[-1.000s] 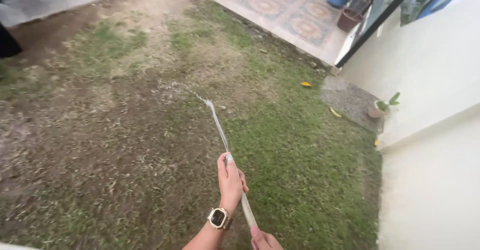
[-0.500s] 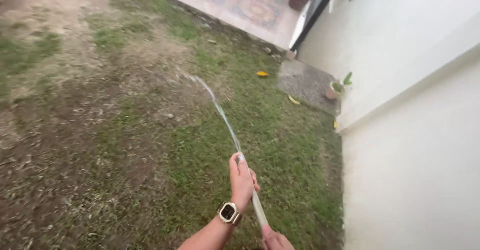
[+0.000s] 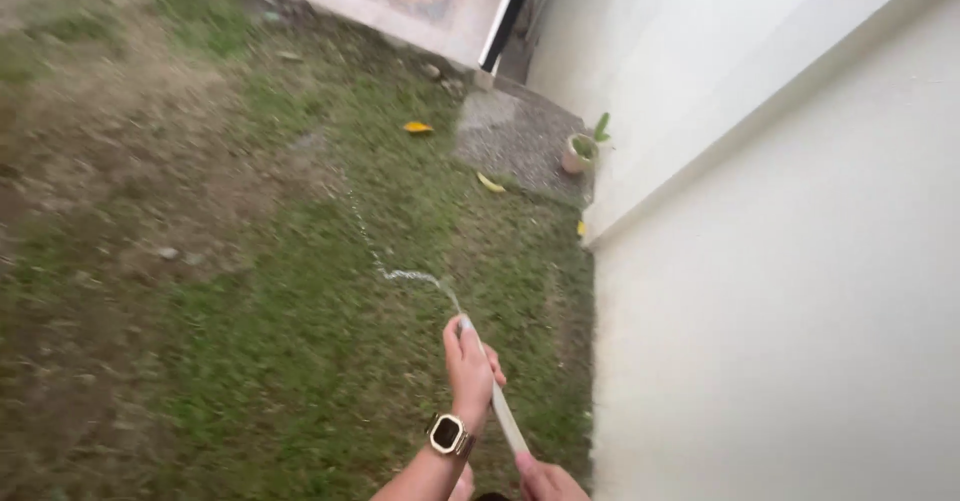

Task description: Watering the grass lawn in a backyard using a garden hose.

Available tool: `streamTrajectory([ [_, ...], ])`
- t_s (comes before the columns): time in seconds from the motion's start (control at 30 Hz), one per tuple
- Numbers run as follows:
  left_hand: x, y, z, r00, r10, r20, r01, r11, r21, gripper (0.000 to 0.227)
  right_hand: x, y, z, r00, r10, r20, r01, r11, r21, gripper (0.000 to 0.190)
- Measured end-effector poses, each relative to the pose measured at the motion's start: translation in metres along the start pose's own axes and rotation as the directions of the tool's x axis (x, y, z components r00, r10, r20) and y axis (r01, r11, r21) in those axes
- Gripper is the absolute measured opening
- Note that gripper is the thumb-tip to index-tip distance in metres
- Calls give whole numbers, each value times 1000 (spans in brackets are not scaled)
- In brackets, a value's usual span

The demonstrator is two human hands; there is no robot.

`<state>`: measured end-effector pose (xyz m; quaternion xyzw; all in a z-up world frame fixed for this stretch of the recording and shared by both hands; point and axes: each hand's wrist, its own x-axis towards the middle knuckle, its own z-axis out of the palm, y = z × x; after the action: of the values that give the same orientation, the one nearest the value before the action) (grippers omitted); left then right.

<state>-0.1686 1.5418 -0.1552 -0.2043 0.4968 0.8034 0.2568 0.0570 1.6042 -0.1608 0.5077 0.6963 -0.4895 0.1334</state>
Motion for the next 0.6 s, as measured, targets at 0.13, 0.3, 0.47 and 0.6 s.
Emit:
streamTrajectory([
  [0.13,-11,10,87,998,25,65,-23,999,-24,38,20,-21,-93,895,-252,367,241,968,74,78],
  [0.3,15,7,144,996,27,88,-29,999,23,39,81,-36,-124,979,7,205,-14,999,36,74],
  [0.47,52,-10,212,997,-38,68,33,997,69,39,139,-42,-168,945,37,326,-120,963,240,73],
  [0.6,93,-17,280,982,-29,186,8,993,116,38,196,-53,-202,970,-172,174,160,984,77,82],
])
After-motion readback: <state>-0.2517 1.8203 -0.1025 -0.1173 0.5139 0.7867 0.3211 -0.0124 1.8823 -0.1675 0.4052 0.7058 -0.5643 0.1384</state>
